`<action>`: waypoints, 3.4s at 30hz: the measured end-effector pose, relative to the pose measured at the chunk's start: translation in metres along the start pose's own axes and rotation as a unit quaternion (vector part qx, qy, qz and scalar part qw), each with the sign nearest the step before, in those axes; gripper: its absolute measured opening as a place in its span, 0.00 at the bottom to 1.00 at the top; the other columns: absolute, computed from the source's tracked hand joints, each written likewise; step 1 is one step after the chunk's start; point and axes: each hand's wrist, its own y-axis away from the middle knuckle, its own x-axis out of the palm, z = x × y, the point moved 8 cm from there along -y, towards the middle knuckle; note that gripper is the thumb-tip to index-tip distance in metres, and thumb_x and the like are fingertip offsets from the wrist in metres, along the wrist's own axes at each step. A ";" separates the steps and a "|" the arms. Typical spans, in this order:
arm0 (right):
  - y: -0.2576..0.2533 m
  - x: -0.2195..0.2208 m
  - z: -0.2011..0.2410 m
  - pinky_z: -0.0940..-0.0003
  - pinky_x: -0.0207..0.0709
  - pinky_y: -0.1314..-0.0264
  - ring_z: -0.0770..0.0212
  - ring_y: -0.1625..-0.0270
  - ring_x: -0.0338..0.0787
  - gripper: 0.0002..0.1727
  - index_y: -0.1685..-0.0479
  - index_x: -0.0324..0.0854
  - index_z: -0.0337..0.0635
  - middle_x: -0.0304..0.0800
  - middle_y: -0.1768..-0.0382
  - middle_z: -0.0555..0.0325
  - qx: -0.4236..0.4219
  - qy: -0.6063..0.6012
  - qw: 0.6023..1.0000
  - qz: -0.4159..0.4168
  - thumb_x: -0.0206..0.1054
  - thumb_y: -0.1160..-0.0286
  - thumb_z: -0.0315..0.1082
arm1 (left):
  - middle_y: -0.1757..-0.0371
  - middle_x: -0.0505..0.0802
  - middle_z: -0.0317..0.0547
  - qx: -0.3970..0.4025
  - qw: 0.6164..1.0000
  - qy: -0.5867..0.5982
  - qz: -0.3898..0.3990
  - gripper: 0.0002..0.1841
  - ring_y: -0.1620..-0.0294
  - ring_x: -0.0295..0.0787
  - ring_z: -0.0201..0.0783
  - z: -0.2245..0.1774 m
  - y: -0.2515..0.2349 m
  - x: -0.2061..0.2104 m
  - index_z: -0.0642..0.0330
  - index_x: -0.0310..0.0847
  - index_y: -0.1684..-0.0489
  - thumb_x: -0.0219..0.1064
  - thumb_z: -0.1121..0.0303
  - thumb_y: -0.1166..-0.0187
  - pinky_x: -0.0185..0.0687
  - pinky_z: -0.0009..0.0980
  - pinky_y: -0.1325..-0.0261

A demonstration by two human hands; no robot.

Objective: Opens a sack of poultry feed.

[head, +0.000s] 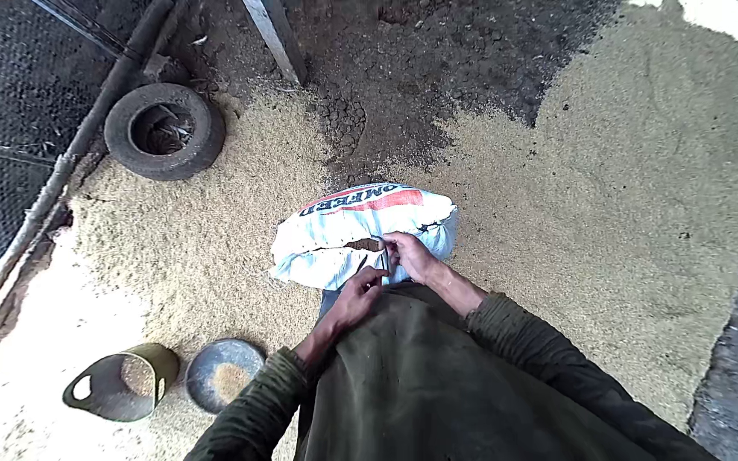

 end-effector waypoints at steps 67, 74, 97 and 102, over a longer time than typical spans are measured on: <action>0.071 -0.013 0.024 0.50 0.70 0.30 0.43 0.36 0.80 0.13 0.71 0.88 0.31 0.84 0.48 0.37 -0.302 0.314 0.900 0.023 0.65 0.40 0.35 | 0.69 0.92 0.46 0.253 0.820 -0.473 0.197 0.13 0.59 0.92 0.46 -0.119 -0.053 -0.024 0.59 0.89 0.68 0.66 0.59 0.31 0.70 0.60 0.28; 0.102 -0.014 0.041 0.40 0.70 0.41 0.41 0.38 0.81 0.16 0.63 0.91 0.39 0.85 0.46 0.41 -0.315 0.359 0.873 0.103 0.66 0.39 0.42 | 0.81 0.83 0.52 0.271 0.866 -0.368 0.202 0.21 0.74 0.85 0.51 -0.128 -0.026 -0.020 0.67 0.78 0.81 0.57 0.60 0.17 0.81 0.50 0.64; -0.049 -0.023 -0.038 0.41 0.73 0.24 0.36 0.26 0.81 0.18 0.40 0.86 0.28 0.81 0.30 0.33 0.028 0.574 0.818 0.011 0.55 0.13 0.32 | 0.32 0.86 0.68 -0.185 0.865 -0.449 0.129 0.22 0.26 0.80 0.65 -0.093 0.035 -0.132 0.66 0.80 0.27 0.62 0.60 0.12 0.70 0.63 0.23; -0.042 -0.041 -0.038 0.49 0.75 0.27 0.44 0.34 0.85 0.15 0.50 0.88 0.31 0.87 0.42 0.39 -0.024 0.454 0.890 -0.036 0.63 0.19 0.34 | 0.41 0.89 0.65 -0.088 0.925 -0.357 0.097 0.18 0.38 0.88 0.58 -0.076 -0.034 -0.061 0.69 0.82 0.32 0.54 0.68 0.09 0.79 0.55 0.30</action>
